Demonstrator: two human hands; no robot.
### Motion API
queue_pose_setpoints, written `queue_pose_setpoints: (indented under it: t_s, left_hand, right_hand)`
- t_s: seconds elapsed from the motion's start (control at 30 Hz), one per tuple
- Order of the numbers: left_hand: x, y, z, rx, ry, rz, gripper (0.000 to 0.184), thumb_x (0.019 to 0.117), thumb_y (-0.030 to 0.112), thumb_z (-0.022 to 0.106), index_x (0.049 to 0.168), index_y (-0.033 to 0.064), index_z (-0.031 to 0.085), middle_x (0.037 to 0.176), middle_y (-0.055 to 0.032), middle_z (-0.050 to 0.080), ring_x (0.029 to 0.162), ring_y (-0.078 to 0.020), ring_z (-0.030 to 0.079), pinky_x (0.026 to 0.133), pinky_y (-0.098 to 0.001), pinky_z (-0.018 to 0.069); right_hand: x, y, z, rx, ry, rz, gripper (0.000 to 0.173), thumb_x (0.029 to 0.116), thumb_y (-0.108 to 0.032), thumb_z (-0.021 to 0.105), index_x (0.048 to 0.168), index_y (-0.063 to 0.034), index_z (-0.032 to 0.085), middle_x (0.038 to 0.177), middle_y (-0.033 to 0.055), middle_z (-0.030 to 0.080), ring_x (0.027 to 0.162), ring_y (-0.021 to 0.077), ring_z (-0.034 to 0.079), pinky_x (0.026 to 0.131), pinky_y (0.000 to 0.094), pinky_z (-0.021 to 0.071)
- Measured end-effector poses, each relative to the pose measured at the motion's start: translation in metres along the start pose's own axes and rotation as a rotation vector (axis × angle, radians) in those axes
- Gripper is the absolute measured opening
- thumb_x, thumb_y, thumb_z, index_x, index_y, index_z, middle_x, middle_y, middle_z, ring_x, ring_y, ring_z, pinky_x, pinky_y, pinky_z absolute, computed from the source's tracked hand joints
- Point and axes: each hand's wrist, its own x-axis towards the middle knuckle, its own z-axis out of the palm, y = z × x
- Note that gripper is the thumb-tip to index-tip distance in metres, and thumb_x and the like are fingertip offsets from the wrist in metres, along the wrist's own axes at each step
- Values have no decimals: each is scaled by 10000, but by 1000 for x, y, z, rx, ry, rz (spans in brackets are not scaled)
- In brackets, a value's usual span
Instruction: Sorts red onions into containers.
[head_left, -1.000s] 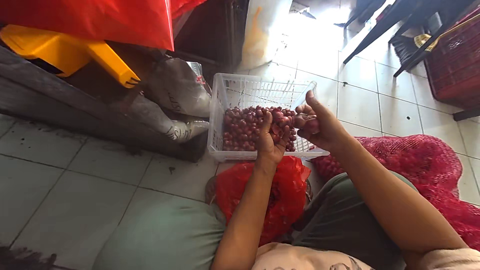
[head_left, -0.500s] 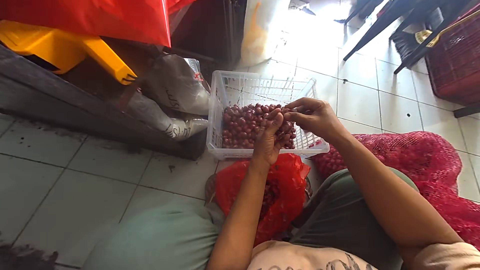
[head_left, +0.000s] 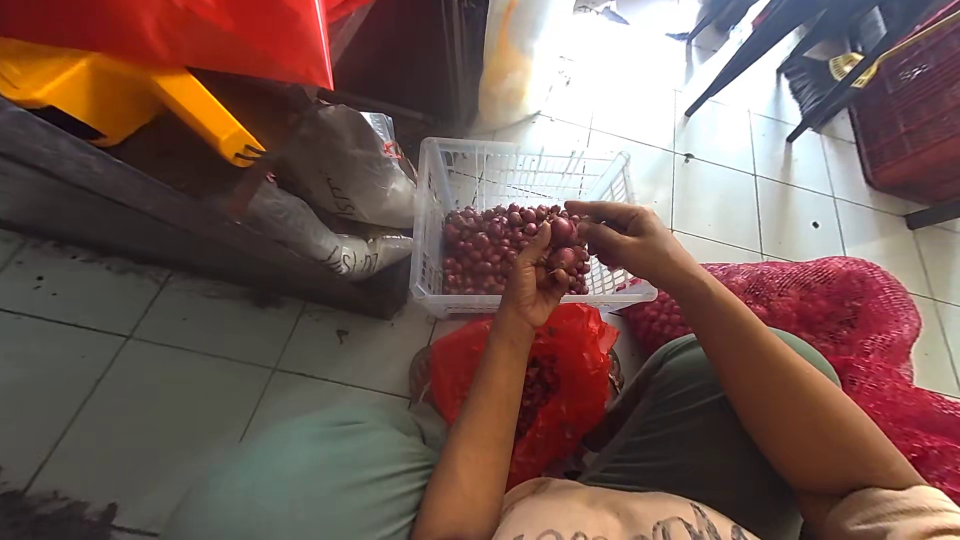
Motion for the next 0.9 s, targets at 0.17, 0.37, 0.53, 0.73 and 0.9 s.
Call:
queue_pose_setpoints:
  t_s: [0.17, 0.37, 0.53, 0.73, 0.9]
  left_hand:
    - [-1, 1, 1, 122, 52, -19, 271, 1073, 365, 473, 945, 174, 618, 676, 36, 602, 480, -7, 560, 448, -138, 498]
    - [0, -2, -1, 249, 69, -14, 184, 1067, 372, 498, 1082, 213, 588, 743, 50, 637, 510, 9, 567, 462, -127, 491]
    - [1, -1, -3, 361, 99, -32, 177, 1052, 378, 529, 1074, 222, 611, 746, 57, 621, 518, 10, 554, 463, -127, 478]
    - [0, -2, -8, 528, -33, 76, 251, 1070, 257, 524, 1298, 225, 623, 888, 42, 674, 521, 22, 524, 432, -114, 418]
    - [4, -2, -6, 405, -6, 0, 177, 1079, 290, 493, 1118, 177, 623, 783, 38, 650, 517, 24, 532, 446, -107, 434]
  right_hand:
    - [-3, 4, 1, -36, -75, -94, 296, 998, -106, 642, 1272, 5, 654, 964, 8, 720, 694, -63, 590, 621, 123, 486]
    - [-2, 2, -5, -150, 43, 71, 186, 1003, -190, 663, 1065, -28, 729, 814, -11, 683, 638, -25, 571, 615, 180, 491]
    - [-4, -6, -13, -72, -87, 178, 161, 1017, -133, 632, 1019, -7, 731, 728, -28, 637, 551, -33, 502, 519, 154, 425]
    - [-4, -5, -19, -63, -91, 286, 199, 1027, -156, 625, 928, -15, 724, 684, -33, 624, 518, -24, 491, 497, 164, 415]
    - [-4, -4, -16, -117, -91, 244, 213, 1046, -189, 597, 947, -23, 687, 691, -14, 610, 528, 4, 505, 515, 189, 427]
